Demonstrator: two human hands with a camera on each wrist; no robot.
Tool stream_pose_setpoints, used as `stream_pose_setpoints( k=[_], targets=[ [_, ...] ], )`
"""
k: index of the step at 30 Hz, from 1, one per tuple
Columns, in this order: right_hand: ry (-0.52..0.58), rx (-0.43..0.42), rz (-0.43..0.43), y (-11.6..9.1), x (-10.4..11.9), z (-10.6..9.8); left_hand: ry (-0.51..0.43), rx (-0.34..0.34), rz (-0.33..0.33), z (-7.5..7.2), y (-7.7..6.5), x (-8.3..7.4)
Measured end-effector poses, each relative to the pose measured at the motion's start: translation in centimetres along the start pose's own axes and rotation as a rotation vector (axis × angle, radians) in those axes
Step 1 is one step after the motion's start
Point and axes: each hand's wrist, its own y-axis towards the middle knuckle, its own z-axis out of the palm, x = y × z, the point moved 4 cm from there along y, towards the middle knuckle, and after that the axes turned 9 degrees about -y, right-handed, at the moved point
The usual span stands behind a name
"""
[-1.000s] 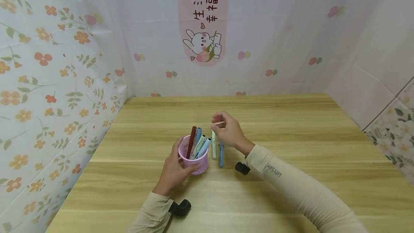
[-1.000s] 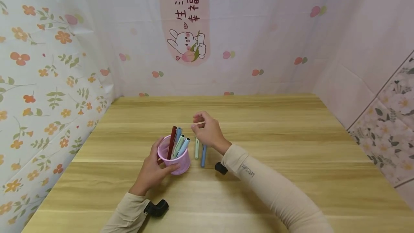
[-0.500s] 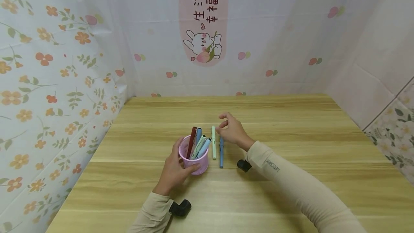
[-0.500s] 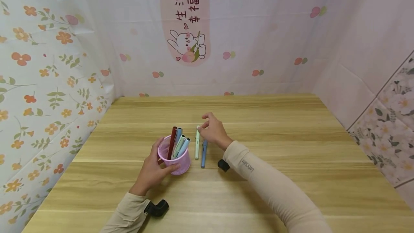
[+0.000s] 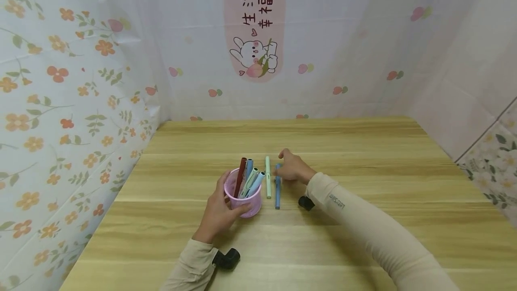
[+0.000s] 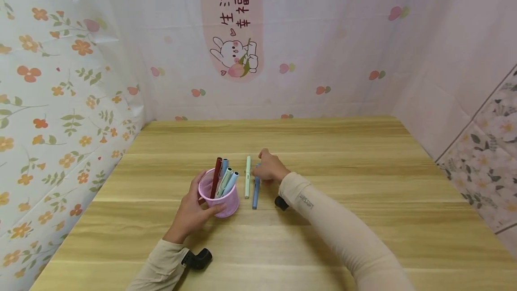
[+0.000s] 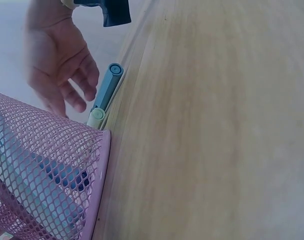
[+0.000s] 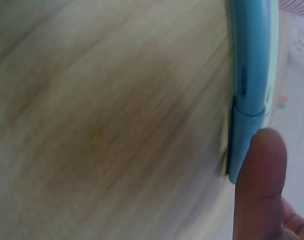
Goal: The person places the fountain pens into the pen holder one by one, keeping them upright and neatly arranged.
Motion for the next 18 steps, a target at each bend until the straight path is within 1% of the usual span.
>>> stream_pose_setpoints(
  k=[5, 11, 15, 18],
  targets=[
    [-0.012, 0.044, 0.041, 0.3, -0.4, 0.3, -0.009, 0.001, -0.007, 0.1, 0.0, -0.1],
    [0.009, 0.087, 0.090, 0.4, -0.5, 0.8, -0.002, 0.001, -0.006, 0.1, 0.0, -0.1],
    [-0.007, 0.102, 0.091, 0.3, -0.3, 1.2, 0.006, -0.001, -0.014, 0.0, 0.0, -0.1],
    [-0.043, 0.103, 0.079, 0.2, -0.2, 1.4, 0.007, 0.001, -0.025, 0.0, 0.0, -0.1]
  ],
)
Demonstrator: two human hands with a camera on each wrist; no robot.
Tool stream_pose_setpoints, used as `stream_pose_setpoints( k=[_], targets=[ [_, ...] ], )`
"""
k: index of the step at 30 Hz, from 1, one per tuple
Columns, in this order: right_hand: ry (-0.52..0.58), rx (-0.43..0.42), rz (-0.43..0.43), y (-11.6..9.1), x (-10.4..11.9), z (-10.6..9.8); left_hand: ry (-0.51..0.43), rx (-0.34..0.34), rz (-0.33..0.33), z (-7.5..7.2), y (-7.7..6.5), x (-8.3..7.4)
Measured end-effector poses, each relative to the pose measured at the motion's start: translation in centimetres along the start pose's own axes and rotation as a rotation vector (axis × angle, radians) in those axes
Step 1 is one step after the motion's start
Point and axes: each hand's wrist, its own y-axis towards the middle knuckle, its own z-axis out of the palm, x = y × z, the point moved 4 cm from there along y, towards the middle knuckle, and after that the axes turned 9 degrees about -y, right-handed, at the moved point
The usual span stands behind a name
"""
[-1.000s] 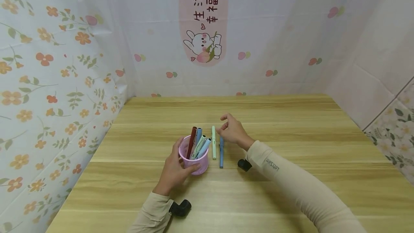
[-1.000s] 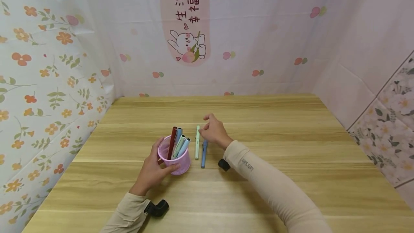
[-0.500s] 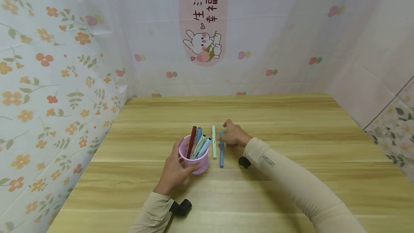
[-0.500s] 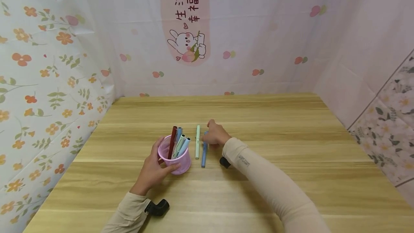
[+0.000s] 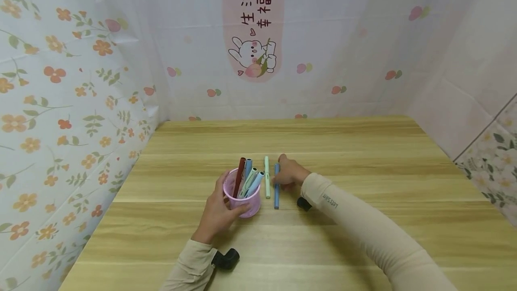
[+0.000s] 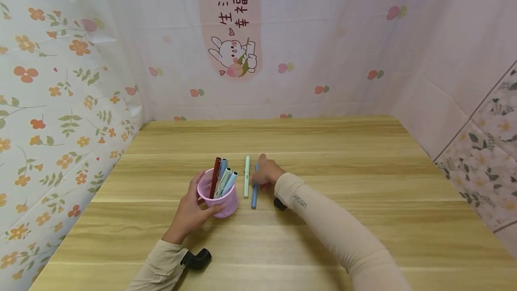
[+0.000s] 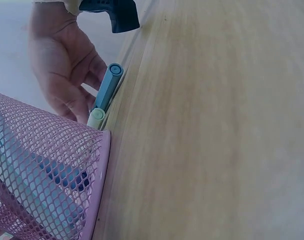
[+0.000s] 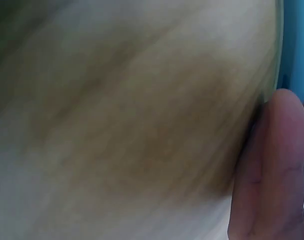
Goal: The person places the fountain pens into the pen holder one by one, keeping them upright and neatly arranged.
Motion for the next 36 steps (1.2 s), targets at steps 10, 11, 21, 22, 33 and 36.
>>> stream_pose_setpoints(
  k=[10, 11, 21, 22, 33, 36],
  targets=[
    [-0.100, 0.004, -0.018, 0.3, -0.3, 0.0, 0.008, 0.003, 0.022, -0.1, 0.0, 0.1],
    [-0.082, 0.006, -0.018, 0.2, -0.3, -0.1, 0.007, 0.004, 0.025, -0.1, -0.1, 0.1],
    [0.163, 0.043, -0.008, 0.1, -1.1, -0.6, -0.010, 0.012, 0.012, 0.0, -0.1, -0.1],
    [0.180, 0.043, -0.010, 0.1, -1.2, -0.7, -0.009, 0.012, 0.012, 0.0, -0.1, -0.1],
    [0.349, 0.060, -0.038, 0.2, -1.3, -1.4, -0.012, 0.009, 0.009, 0.0, -0.1, -0.1],
    [0.385, 0.067, -0.055, 0.1, -1.1, -1.6, -0.011, 0.008, 0.001, 0.0, -0.1, -0.2]
  ],
)
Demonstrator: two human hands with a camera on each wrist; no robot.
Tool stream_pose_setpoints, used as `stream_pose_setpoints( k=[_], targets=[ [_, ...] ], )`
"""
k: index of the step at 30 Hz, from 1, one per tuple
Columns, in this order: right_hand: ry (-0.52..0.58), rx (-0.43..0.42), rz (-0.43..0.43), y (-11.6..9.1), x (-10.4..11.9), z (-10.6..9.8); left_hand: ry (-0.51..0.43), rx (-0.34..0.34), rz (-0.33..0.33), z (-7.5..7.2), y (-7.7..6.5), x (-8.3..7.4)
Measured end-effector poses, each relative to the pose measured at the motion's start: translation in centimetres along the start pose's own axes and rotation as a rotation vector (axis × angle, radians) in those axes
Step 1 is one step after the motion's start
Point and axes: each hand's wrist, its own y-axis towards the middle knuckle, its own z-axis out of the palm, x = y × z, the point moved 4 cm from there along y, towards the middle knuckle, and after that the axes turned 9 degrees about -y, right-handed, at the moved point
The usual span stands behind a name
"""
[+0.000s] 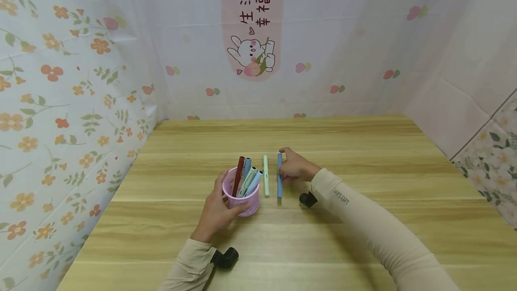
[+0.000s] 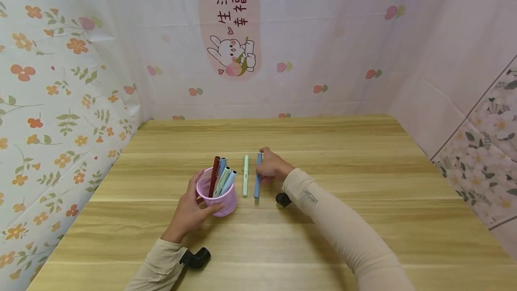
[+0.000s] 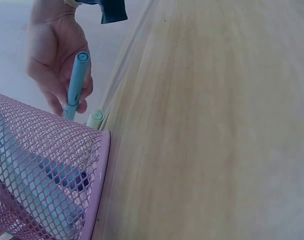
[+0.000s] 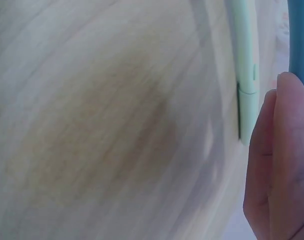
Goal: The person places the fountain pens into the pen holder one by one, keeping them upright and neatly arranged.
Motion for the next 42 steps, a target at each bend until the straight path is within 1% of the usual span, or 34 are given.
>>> stream_pose_setpoints(
  k=[8, 21, 27, 34, 37, 42],
  targets=[
    [0.035, -0.017, -0.023, -0.2, 0.8, -0.5, 0.002, 0.005, 0.021, 0.0, 0.1, 0.0],
    [0.117, -0.007, -0.046, -1.0, 2.7, -0.8, 0.000, 0.002, 0.027, -0.1, 0.2, 0.1],
    [0.150, -0.010, -0.056, -1.2, 3.1, -0.8, -0.006, 0.005, 0.033, -0.2, 0.2, 0.3],
    [0.159, 0.021, -0.065, -1.6, 3.5, -0.4, 0.017, -0.006, 0.035, -0.2, -0.4, 0.7],
    [0.163, 0.005, -0.090, -1.8, 4.1, -0.8, 0.010, -0.004, 0.043, -0.1, -0.2, 0.6],
    [0.162, 0.006, -0.117, -2.1, 5.0, -1.4, -0.001, -0.003, 0.043, -0.2, 0.1, 0.4]
  ],
)
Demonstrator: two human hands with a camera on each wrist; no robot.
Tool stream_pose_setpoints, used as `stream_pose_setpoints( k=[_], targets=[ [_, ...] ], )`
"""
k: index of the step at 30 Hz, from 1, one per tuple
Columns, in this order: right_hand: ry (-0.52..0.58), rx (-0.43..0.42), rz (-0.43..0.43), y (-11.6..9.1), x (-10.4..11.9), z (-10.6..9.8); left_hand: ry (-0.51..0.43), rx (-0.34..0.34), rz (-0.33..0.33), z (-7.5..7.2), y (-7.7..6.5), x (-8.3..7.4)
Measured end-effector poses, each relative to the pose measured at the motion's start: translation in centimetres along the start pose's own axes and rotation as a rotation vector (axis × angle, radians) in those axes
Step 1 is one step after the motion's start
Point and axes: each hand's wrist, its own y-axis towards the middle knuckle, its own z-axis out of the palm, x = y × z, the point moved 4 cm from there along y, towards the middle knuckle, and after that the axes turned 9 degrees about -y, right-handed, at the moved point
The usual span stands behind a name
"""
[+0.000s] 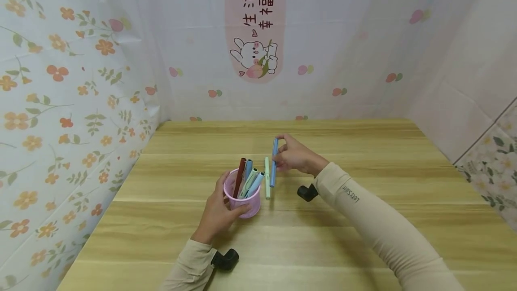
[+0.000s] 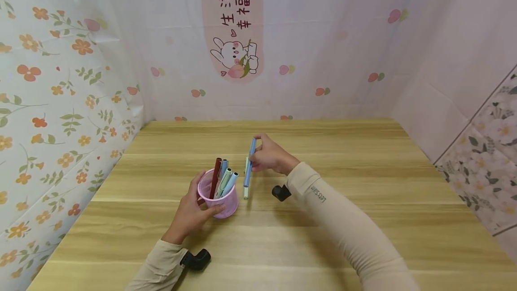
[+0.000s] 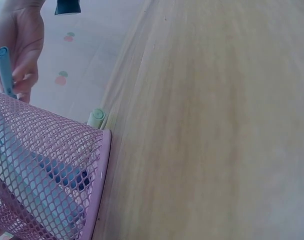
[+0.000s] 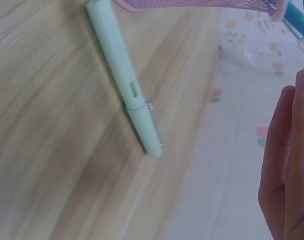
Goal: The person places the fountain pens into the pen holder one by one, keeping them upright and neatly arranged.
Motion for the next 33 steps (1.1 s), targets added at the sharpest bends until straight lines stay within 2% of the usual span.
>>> stream_pose_setpoints(
  k=[9, 19, 25, 33],
  targets=[
    [0.044, 0.011, -0.032, -0.6, 1.2, -0.3, 0.006, 0.003, -0.015, 0.0, 0.0, 0.0],
    [0.170, -0.026, -0.135, -1.8, 2.5, 0.2, -0.005, 0.002, -0.027, 0.1, -0.1, -0.2],
    [0.245, -0.115, -0.230, -2.4, 2.9, 0.9, -0.012, -0.003, -0.033, 0.1, -0.1, -0.1],
    [0.210, -0.254, -0.363, -2.9, 3.2, 1.9, -0.010, -0.002, -0.026, 0.0, -0.1, -0.1]
  ],
)
